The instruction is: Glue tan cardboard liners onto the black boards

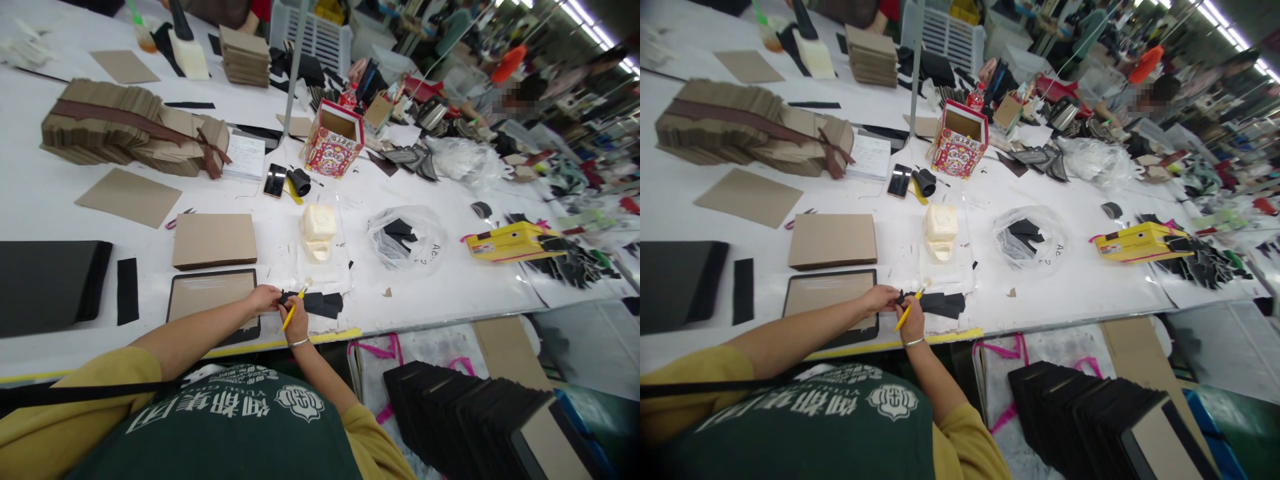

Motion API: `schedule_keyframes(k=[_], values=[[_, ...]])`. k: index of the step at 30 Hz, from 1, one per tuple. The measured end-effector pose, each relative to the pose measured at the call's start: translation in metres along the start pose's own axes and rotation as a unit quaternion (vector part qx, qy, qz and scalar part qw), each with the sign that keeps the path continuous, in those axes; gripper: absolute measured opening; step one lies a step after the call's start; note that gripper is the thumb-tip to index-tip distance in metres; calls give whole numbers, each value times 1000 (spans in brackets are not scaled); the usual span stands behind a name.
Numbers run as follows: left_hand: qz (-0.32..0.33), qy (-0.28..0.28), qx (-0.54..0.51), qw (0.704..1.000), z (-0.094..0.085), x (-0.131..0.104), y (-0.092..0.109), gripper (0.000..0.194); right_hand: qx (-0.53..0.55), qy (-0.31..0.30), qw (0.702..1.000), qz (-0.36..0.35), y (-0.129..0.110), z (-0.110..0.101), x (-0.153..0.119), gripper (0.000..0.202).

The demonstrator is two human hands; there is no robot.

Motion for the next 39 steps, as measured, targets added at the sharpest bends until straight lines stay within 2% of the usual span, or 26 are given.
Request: schedule_keyframes(k=[5,10,12,14,16,17,20,22,25,27,30,32,36,39], values=[[44,65,76,994,-13,7,4,15,40,13,999,31,-2,-13,-2,20],[136,111,163,971,-30,-10,19,29,56,42,995,64,-4,-35,6,19],[198,87,214,953,-28,-23,29,44,67,46,994,69,-9,-42,10,19],[269,34,281,921,-17,-37,41,66,97,42,993,61,-20,-47,14,22],[309,-21,327,893,-6,-51,48,79,146,22,988,48,-37,-50,20,26],[306,-44,331,892,-2,-56,49,76,171,7,984,43,-47,-50,23,27],[250,-116,288,917,-2,-70,43,45,208,-25,977,37,-76,-48,33,29],[202,-147,229,941,-14,-81,30,34,205,-24,978,31,-87,-46,39,29],[162,-144,136,967,-49,-101,3,31,191,-14,981,21,-89,-36,46,29],[152,-100,82,980,-83,-114,-18,31,178,-24,984,22,-83,-22,50,28],[146,-7,17,989,-134,-129,-45,32,146,-60,987,34,-71,5,53,28],[138,32,-13,990,-156,-134,-58,35,125,-81,988,41,-65,23,55,28],[116,81,-73,987,-170,-131,-72,40,96,-98,990,38,-62,43,59,28],[120,161,-30,979,-175,-125,-76,35,50,-109,993,18,-66,47,60,27]])
Point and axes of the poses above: each hand's wrist, its own x-axis towards the middle knuckle, its own z-axis out of the palm, y = z × x, the point moved 5 cm from there along x, towards the middle knuckle, and after that the axes turned 12 degrees about -y, right-handed, at the moved point
